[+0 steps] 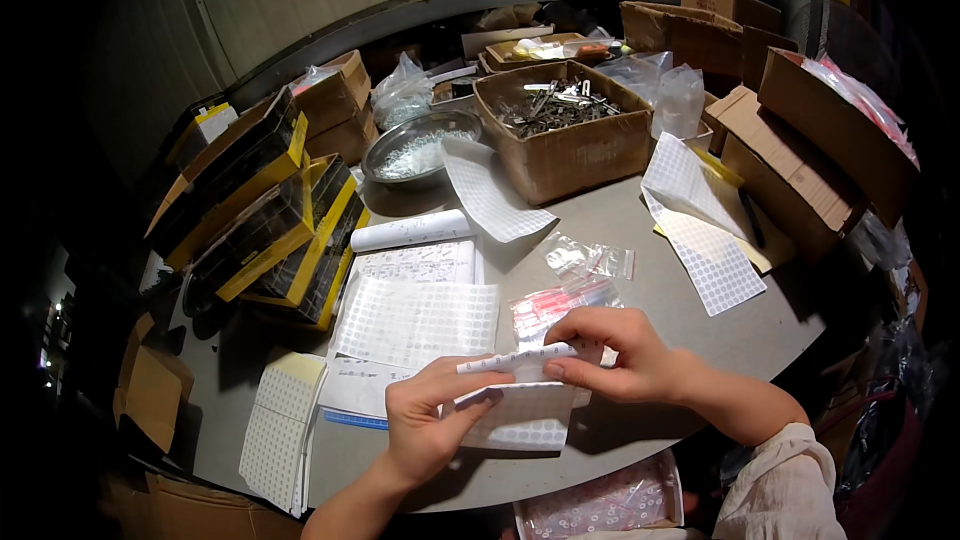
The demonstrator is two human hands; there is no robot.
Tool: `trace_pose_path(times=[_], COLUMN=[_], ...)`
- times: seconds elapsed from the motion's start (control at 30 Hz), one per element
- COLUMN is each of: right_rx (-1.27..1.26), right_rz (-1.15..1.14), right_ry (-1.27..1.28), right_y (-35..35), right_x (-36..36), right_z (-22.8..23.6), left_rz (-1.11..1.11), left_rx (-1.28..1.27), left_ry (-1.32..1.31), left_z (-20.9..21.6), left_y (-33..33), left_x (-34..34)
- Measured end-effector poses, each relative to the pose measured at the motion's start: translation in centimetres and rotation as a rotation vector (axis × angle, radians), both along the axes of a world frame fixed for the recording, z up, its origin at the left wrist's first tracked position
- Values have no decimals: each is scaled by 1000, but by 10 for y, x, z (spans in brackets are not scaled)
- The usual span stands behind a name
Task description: The person places small, clear plastic bags containing small items onto a white grid sheet. They fold the sheet over the bags to create a packet and then place the packet into a pink box. The person repeats this process multiple times, handling the bags and sheets by hand.
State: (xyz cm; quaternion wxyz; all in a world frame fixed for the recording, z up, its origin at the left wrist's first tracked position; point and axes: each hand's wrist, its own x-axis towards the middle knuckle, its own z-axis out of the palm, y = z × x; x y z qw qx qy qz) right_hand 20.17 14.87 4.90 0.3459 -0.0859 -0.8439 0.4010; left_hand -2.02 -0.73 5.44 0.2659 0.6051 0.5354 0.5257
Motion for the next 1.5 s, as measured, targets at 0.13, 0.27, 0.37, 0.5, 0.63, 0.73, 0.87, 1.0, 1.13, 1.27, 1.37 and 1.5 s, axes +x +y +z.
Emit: trace_pose_path(times=[0.13, 0.27, 0.37, 0.5, 0.63, 0.73, 0.87, 1.0, 1.13, 1.27, 1.37, 1.5], right_rx=[-188, -275, -444, -630, -703, -727, -487, 109, 484, 520, 396, 426], right_rz=[52, 92, 93, 102, 106, 103, 2, -204, -272, -310, -278, -314], right_ry=[1, -66, -37, 19, -25, -25, -27, 15, -79, -113, -102, -90], right_y=[0, 0, 2, 12, 9, 11, 26, 4, -30, -38, -34, -29], right_x=[1, 1, -1, 0, 2, 2, 0, 1, 2, 0, 6, 16], right_z=[-9, -9, -8, -17, -10, -12, -18, 4, 11, 8, 13, 25], left_rz=[-132, -125, -39, -31, -19, -11, 62, 137, 133, 92, 82, 42], left_rx=[-68, -177, -135, -93, -105, -106, -139, -132, -111, -45, 110, 324], left_ry=[-101, -144, -160, -207, -225, -225, -238, -221, -168, -149, 87, 515], left_z=[-1, 0, -1, -4, -5, -4, -6, -5, -1, -13, -15, -7], left_y=[1, -2, -2, 3, 2, 2, 5, 5, 5, 6, 5, -1], left_x=[2, 6, 6, 2, 1, 1, -1, -5, -4, -3, -1, 0])
